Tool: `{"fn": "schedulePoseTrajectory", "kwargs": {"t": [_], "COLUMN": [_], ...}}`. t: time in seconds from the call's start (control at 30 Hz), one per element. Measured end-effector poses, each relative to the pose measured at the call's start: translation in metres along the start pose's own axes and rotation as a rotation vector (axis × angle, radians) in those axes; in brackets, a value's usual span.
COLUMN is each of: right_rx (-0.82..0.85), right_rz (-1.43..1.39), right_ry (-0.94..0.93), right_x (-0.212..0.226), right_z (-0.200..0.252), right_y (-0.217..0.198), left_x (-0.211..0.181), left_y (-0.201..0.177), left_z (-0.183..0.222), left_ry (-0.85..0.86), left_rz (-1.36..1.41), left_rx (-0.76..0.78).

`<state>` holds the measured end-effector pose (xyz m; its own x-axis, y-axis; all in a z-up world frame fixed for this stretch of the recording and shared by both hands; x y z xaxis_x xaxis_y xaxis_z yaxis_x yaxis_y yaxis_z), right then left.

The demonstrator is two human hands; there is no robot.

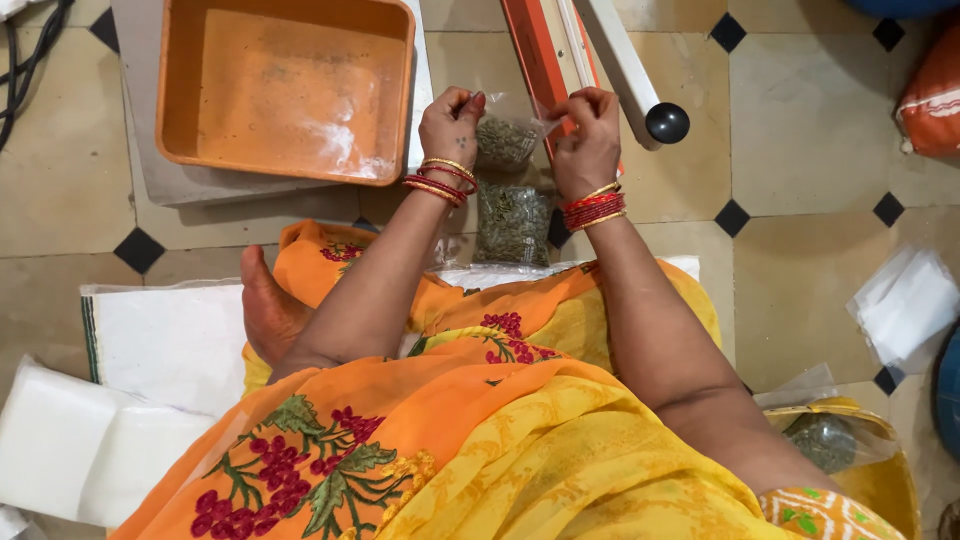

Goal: The person seals plastic bags of green nuts using a manual heat sealer. They place the open end of each bag across the sealer, press the handle down to create a seal, and set the finished bags aside on the floor.

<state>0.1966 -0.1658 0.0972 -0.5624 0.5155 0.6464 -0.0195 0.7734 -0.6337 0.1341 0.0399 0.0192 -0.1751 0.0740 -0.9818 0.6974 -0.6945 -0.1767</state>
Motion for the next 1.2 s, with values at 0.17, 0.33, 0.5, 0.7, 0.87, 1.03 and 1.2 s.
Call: {"fn": "schedulePoseTrajectory", "kwargs": {"t": [0.17,0.33,0.5,0.7,0.87,1.03,1.2], "right_rx": [0.229,0.217,0.246,0.136,0.119,0.277,0.193], "right_rz": [0.345,0.291,0.318,0.156,-0.094,-0.058,-0.258], "right_ry": [0.039,-0.024,-0.058,-0.187,0.033,0.443,0.54], "right_x": [0.02,0.028,0.021,0.033,0.027,-0.03,-0.057], "right_z": [-0.005,-0.004,0.003,-0.001,0.0,0.011,0.011], "right_y": [-0.006,-0.017,-0.008,-0.011,-0.01,0.021,0.026], "left_x": [-0.01,-0.011,0.012,0.018,0.019,0.022,0.016], "left_y": [-0.001,-0.005,0.003,0.005,0.008,0.01,0.009], "left_z": [0.003,-0.007,-0.016,-0.025,-0.019,-0.021,-0.023], "left_ry": [-0.016,0.011,0.017,0.106,0.009,-0.011,0.097], "left_rz": [0.022,0.005,0.018,0.287,0.248,0.308,0.348], "left_rx": [0.056,0.043,0.104,0.159,0.183,0.177,0.155]}}
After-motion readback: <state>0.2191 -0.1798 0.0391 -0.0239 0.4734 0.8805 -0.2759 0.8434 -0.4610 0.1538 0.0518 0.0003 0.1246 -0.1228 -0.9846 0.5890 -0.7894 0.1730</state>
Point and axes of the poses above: each hand's wrist, its own z-axis away from the middle knuckle, its own y-axis out of the palm, x = y × z, the point moved 6 cm from there along -z, towards the middle knuckle, and after that the axes turned 3 degrees about -z, right-handed, at the moved point
